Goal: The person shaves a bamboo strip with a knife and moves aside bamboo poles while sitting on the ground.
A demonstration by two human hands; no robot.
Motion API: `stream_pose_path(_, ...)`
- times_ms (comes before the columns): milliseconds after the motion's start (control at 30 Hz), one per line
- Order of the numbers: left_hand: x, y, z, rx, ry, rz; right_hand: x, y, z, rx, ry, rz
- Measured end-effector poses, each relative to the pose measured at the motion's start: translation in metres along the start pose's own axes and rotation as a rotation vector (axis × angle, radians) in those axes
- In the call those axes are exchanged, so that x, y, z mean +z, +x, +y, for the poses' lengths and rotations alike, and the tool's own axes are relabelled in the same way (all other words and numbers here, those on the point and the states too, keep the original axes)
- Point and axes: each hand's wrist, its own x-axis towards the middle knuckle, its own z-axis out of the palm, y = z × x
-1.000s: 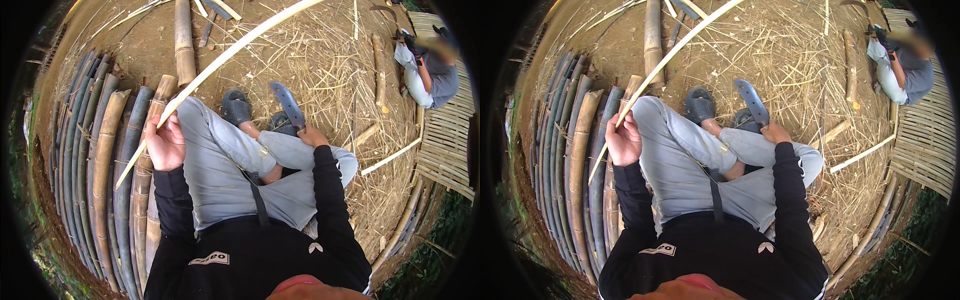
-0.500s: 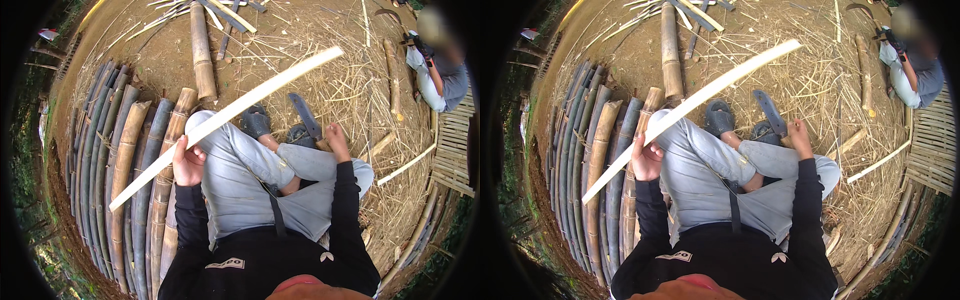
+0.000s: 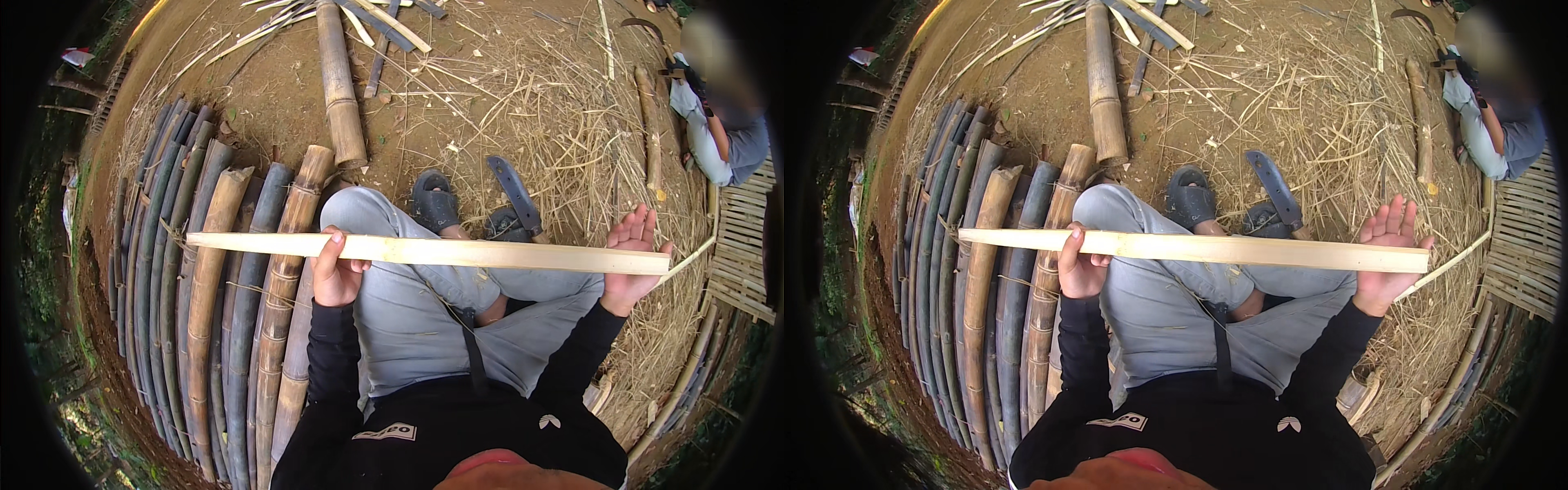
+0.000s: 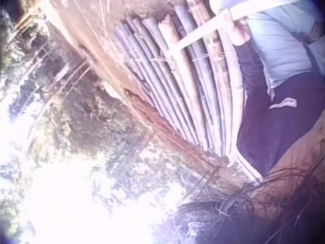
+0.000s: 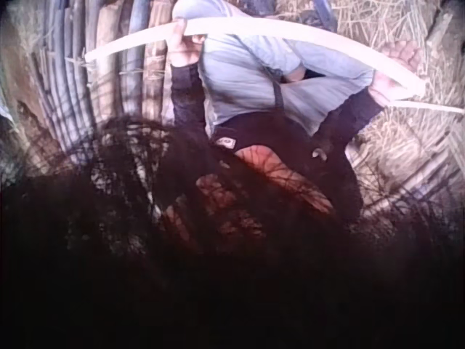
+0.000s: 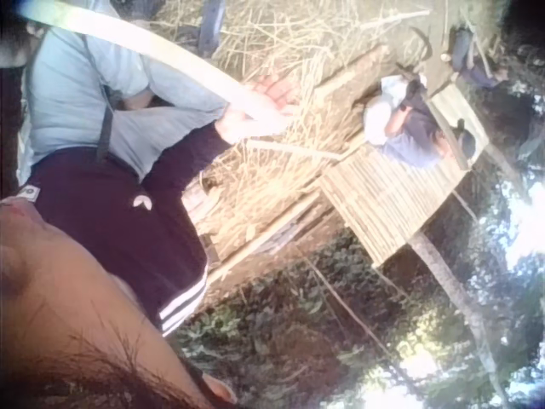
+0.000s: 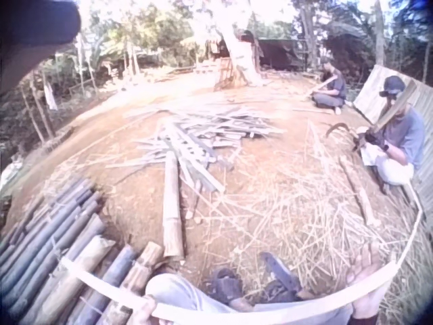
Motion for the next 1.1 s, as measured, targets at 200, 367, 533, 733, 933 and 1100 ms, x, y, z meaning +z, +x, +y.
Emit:
stream_pose_path(200, -0.014, -0.004, -0.007, 0.123, 0.054, 0.010, 0.025, -0.001, -0.025, -0.096, -0.048, -0.060)
stream_pose_path(367, -0.013, -0.005, -0.011, 0.139, 0.088, 0.000, 0.044, 0.001, -0.012, -0.235, -0.530, 0.335)
stream_pose_path(533, -0.014, -0.006, -0.014, 0.171, 0.068, -0.037, 0.012, 0.006, -0.007, -0.406, -1.022, 0.459)
stream_pose_path(733, -0.018, -0.008, -0.011, 0.167, 0.071, -0.051, 0.005, -0.003, -0.016, -0.301, -1.103, 0.526)
stream_pose_path(933, -0.022, -0.009, -0.014, 0.164, 0.114, -0.071, 0.001, -0.017, -0.030, -0.258, -0.915, 0.544)
stream_pose_path(1100, -0.015, -0.007, -0.013, 0.181, 0.158, -0.080, -0.020, -0.025, -0.038, -0.519, -1.184, 0.680)
